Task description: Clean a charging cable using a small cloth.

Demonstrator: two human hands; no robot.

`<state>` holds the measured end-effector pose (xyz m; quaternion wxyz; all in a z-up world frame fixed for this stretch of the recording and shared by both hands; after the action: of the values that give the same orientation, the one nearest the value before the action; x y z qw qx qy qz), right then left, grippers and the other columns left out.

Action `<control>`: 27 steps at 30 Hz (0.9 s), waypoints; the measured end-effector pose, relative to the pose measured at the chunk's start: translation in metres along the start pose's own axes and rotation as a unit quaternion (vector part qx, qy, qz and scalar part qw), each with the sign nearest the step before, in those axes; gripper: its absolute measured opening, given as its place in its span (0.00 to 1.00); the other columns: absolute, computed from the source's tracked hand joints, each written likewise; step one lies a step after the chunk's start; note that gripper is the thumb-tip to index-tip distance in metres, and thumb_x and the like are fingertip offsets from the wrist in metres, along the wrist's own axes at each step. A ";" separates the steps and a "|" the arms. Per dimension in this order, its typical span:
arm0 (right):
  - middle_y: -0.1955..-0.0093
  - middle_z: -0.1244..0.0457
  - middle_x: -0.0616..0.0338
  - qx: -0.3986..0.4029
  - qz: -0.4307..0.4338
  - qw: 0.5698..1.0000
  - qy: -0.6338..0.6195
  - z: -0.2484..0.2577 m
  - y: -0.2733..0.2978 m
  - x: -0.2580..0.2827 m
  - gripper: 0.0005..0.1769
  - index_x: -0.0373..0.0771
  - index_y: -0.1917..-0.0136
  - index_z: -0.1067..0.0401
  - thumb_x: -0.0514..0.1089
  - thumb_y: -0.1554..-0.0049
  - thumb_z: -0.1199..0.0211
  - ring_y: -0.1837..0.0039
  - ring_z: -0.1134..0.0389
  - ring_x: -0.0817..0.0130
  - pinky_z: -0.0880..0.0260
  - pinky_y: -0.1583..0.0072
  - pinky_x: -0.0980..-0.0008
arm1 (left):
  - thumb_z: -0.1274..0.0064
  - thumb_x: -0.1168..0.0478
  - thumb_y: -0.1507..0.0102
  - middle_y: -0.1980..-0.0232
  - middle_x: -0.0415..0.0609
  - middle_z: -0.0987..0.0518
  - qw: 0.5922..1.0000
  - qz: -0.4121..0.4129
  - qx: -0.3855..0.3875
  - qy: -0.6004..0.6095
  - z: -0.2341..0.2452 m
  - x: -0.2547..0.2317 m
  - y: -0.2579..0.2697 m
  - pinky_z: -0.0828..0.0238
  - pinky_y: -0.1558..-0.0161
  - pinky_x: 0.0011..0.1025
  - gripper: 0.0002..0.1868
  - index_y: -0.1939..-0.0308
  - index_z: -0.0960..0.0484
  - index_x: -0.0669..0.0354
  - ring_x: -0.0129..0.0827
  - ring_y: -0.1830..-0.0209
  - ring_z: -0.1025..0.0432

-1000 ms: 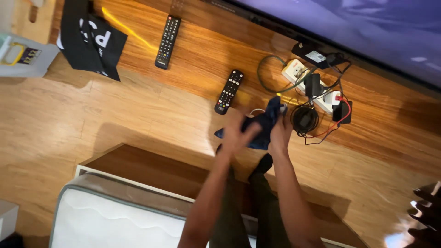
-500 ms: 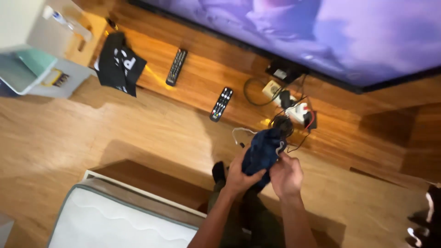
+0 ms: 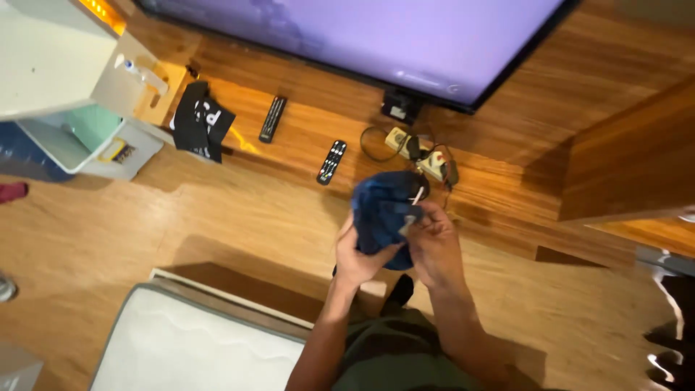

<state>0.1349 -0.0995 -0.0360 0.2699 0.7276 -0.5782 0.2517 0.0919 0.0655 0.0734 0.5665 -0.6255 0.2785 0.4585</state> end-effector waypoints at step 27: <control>0.48 0.27 0.46 0.063 0.159 0.934 0.314 -0.105 0.040 0.127 0.19 0.31 0.38 0.31 0.28 0.42 0.34 0.46 0.24 0.65 0.22 0.44 0.69 | 0.29 0.67 0.51 0.56 0.51 0.16 0.993 -0.119 -0.001 0.000 -0.028 -0.044 -0.010 0.22 0.53 0.34 0.21 0.55 0.16 0.59 0.42 0.57 0.19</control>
<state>0.1157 -0.1249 0.1304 0.3480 0.5259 -0.5549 0.5426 0.0890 0.0327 0.1153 0.6161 -0.6551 0.2015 0.3881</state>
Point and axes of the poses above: each hand's wrist, its own y-axis away from the middle knuckle, its own z-axis out of the back of the hand, x = y × z, the point moved 10 cm from there along -y, towards the middle knuckle
